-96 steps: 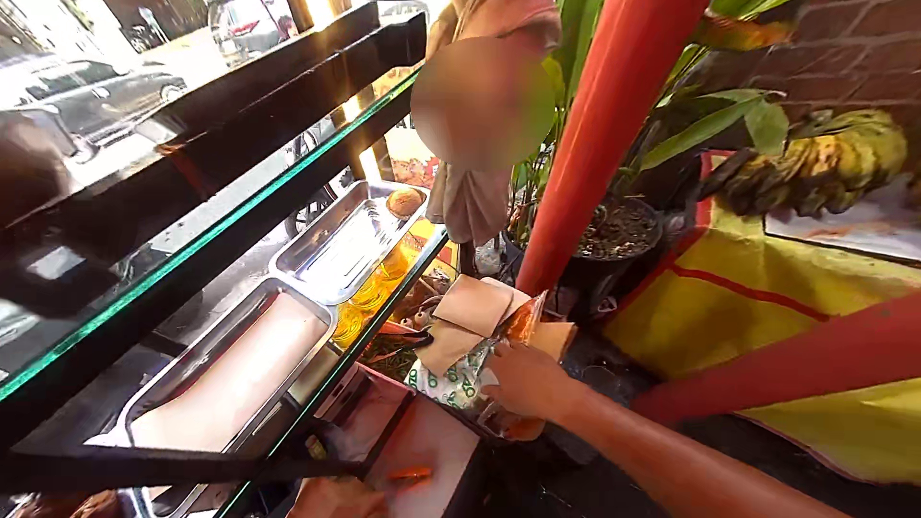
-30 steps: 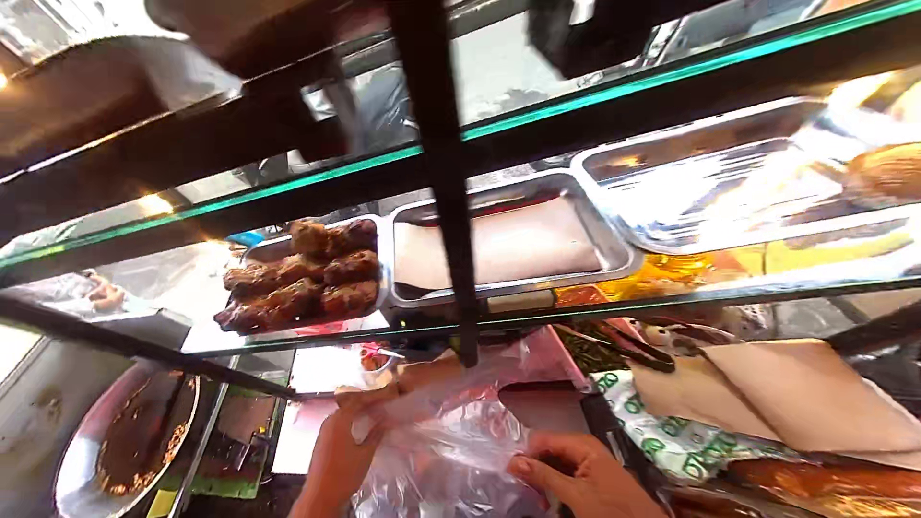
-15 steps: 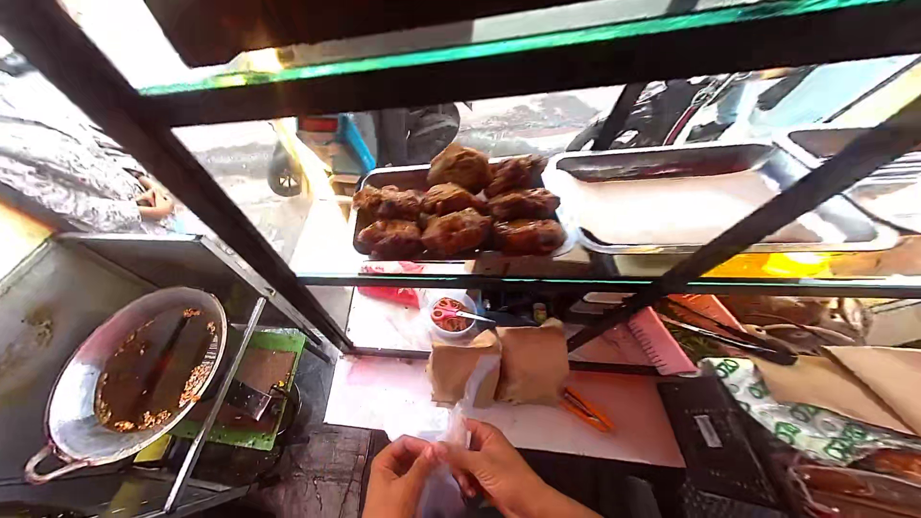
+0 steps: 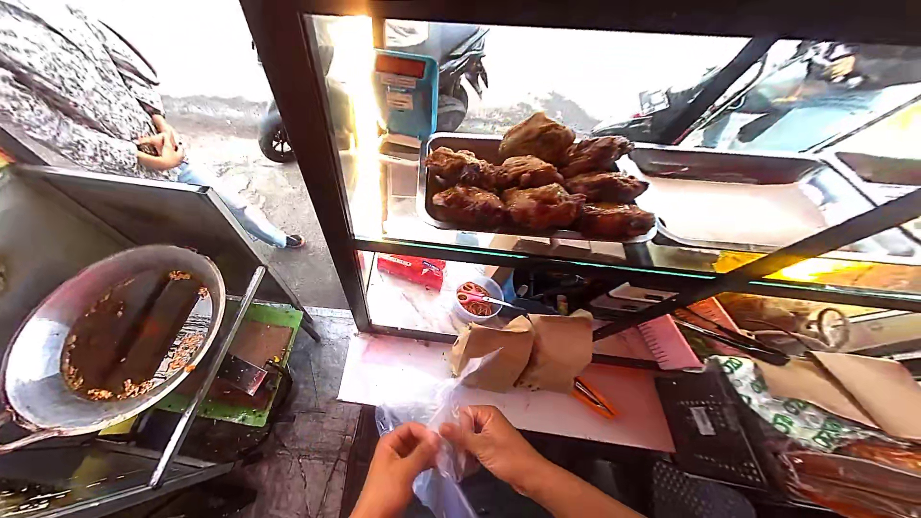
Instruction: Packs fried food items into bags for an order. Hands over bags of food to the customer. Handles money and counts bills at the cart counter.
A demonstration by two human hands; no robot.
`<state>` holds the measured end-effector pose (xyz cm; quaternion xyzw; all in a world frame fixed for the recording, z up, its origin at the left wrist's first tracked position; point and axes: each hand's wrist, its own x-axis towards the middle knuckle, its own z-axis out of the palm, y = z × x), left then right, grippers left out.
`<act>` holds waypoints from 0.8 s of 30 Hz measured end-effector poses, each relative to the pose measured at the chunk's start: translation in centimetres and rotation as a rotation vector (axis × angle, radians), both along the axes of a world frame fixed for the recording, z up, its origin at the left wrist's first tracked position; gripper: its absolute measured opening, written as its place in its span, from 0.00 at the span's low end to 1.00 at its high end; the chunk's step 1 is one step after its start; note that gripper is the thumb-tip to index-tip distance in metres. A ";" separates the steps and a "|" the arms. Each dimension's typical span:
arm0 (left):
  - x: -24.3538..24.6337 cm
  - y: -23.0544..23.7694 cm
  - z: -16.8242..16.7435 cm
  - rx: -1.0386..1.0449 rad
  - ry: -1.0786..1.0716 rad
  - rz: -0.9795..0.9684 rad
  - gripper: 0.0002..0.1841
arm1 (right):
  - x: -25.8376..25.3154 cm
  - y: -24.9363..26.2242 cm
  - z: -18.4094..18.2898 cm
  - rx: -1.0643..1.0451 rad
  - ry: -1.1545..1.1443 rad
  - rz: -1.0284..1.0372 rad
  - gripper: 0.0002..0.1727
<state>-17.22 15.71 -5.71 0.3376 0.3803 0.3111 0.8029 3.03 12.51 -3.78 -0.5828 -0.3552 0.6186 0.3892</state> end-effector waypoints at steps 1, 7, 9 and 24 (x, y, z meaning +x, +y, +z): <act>-0.6 0.2 -0.3 -0.071 -0.032 0.086 0.07 | 0.8 0.1 -0.1 0.019 -0.007 0.011 0.22; -1.7 0.6 -0.2 -0.370 -0.169 0.356 0.24 | 3.8 1.3 0.1 0.006 -0.059 -0.033 0.16; -1.7 1.1 0.2 -0.433 -0.349 0.492 0.26 | 4.2 2.2 0.8 -0.099 0.144 -0.218 0.07; 3.1 3.9 -2.1 0.585 0.559 0.184 0.17 | 6.3 8.1 3.0 0.166 -0.166 0.003 0.13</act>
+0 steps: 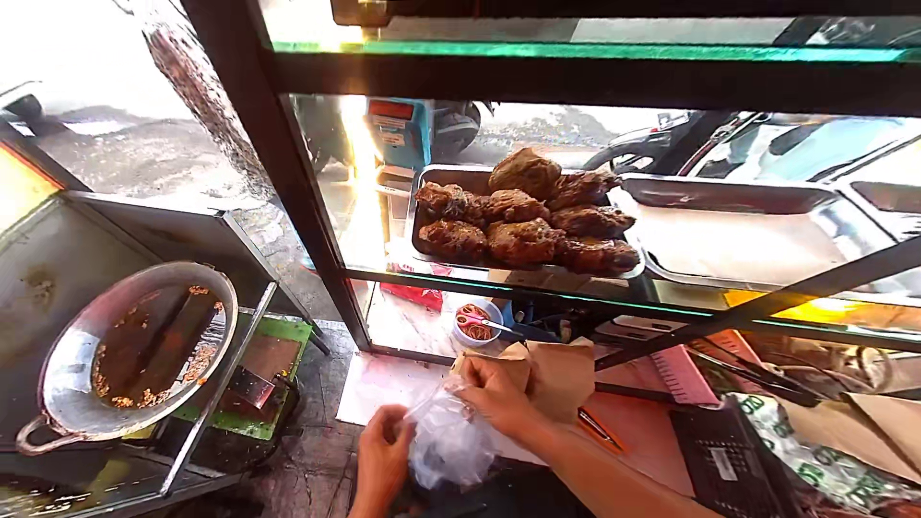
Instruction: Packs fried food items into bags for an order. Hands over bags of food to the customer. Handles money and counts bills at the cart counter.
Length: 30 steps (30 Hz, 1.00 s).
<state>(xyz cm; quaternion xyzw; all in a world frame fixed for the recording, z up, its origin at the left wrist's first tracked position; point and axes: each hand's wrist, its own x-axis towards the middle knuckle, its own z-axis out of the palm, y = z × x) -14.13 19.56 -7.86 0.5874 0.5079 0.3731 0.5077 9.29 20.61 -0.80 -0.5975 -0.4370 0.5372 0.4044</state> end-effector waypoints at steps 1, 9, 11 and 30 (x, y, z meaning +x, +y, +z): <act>-0.7 0.7 -0.4 -0.121 -0.093 0.003 0.12 | 1.6 0.3 0.0 0.040 -0.099 0.061 0.13; -4.1 2.8 -0.4 -0.433 -0.144 0.117 0.14 | 10.1 1.6 -3.5 0.154 -1.074 0.396 0.14; -3.9 3.4 -0.2 -0.410 -0.132 0.147 0.15 | 10.1 1.2 -3.4 0.169 -1.080 0.481 0.17; 2.2 3.2 -10.1 -0.528 -0.584 0.340 0.31 | 1.3 1.0 -3.6 -0.090 -0.344 0.083 0.19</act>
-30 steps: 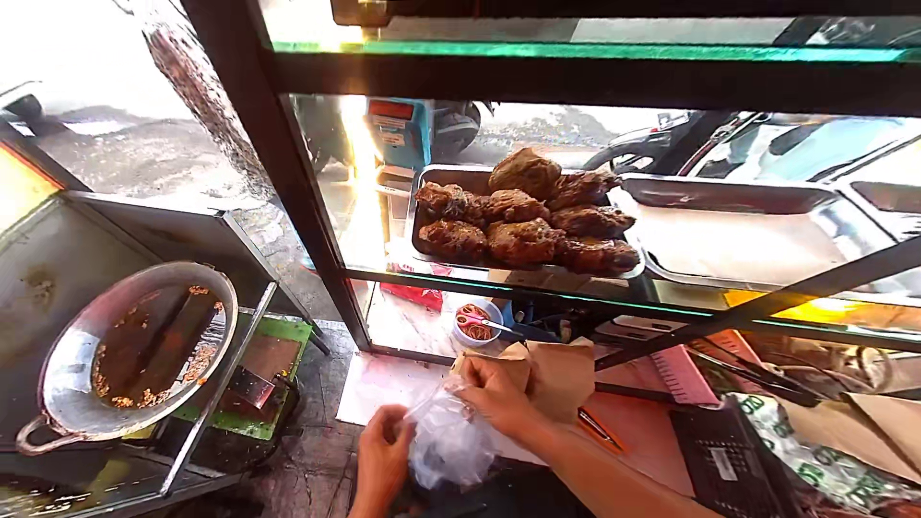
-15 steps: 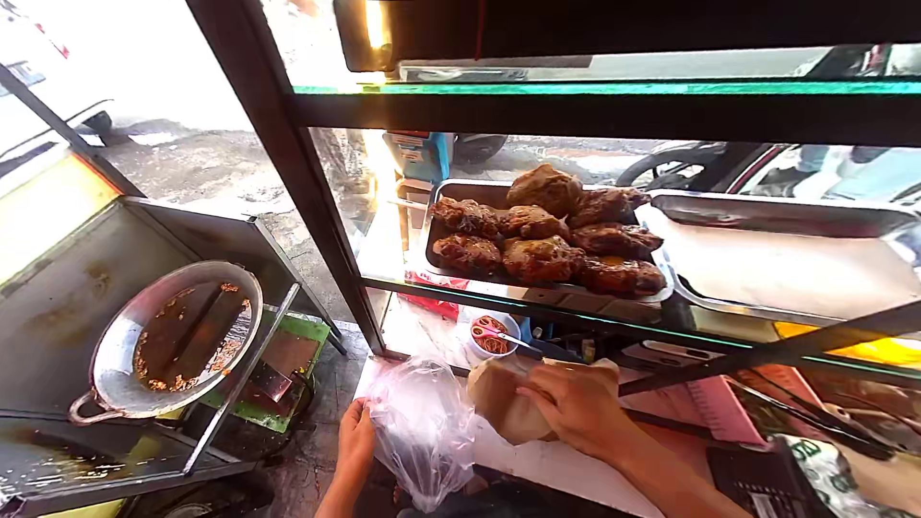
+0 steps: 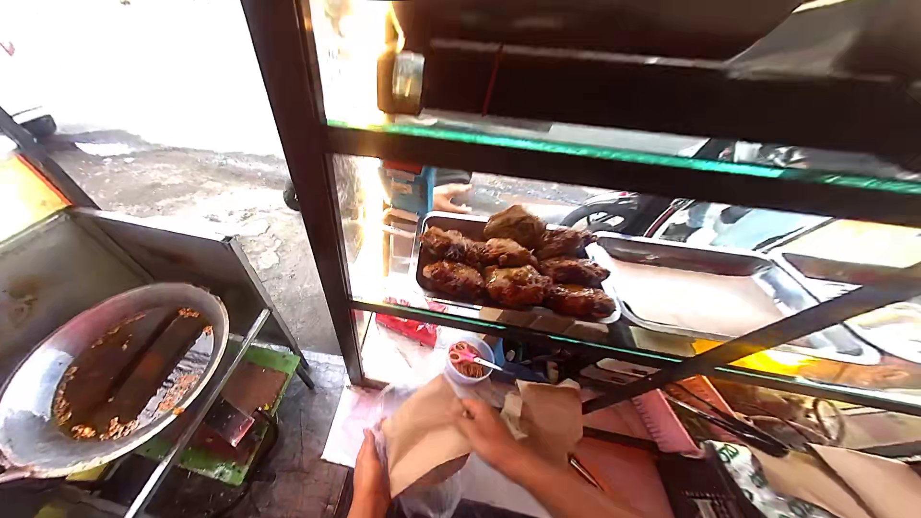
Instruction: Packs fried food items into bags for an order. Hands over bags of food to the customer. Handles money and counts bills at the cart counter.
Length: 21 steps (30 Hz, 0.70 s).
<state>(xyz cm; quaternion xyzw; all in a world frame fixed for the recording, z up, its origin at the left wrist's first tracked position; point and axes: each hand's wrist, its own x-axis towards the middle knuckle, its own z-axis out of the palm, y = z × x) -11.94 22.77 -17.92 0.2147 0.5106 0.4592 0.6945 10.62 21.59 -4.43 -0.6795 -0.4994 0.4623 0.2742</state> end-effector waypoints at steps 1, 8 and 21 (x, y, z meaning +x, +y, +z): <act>-0.7 -0.2 -0.2 0.055 0.084 -0.012 0.30 | -0.5 -0.2 -1.2 -0.031 -0.003 -0.012 0.18; -2.2 -0.7 7.0 0.565 0.364 -0.237 0.20 | 0.2 -1.1 -2.0 -0.008 -0.090 -0.115 0.21; -1.9 -0.5 11.2 0.361 0.555 -0.276 0.19 | 0.7 -1.7 -3.3 0.124 -0.094 -0.184 0.20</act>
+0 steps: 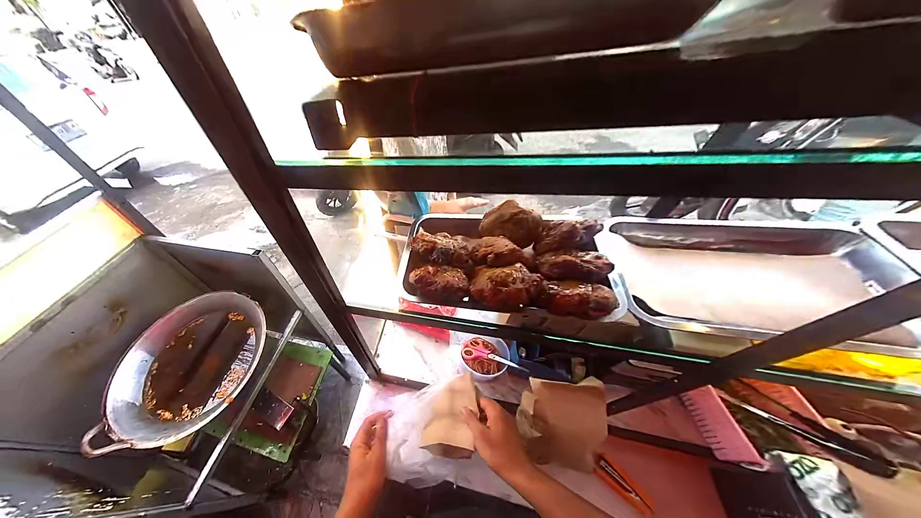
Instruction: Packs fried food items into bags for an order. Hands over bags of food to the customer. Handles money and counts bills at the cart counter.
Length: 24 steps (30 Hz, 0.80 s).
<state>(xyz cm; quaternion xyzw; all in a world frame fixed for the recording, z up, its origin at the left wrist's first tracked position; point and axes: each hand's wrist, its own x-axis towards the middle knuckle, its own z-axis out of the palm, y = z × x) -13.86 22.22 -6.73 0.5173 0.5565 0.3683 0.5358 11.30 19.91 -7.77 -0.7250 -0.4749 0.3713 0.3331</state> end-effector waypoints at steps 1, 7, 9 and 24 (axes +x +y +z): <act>0.3 -0.5 0.6 -0.010 0.069 -0.090 0.25 | -0.2 0.0 0.1 0.016 -0.036 0.041 0.21; 1.7 0.3 2.8 0.160 0.611 -0.269 0.42 | 0.3 -0.1 0.5 0.061 -0.344 0.284 0.23; 1.6 1.2 3.3 0.119 0.556 -0.115 0.30 | 1.6 -0.3 0.7 0.086 -0.429 0.347 0.23; 0.7 2.4 3.2 0.053 0.315 0.091 0.14 | 16.5 -4.0 2.9 0.151 -0.929 0.262 0.25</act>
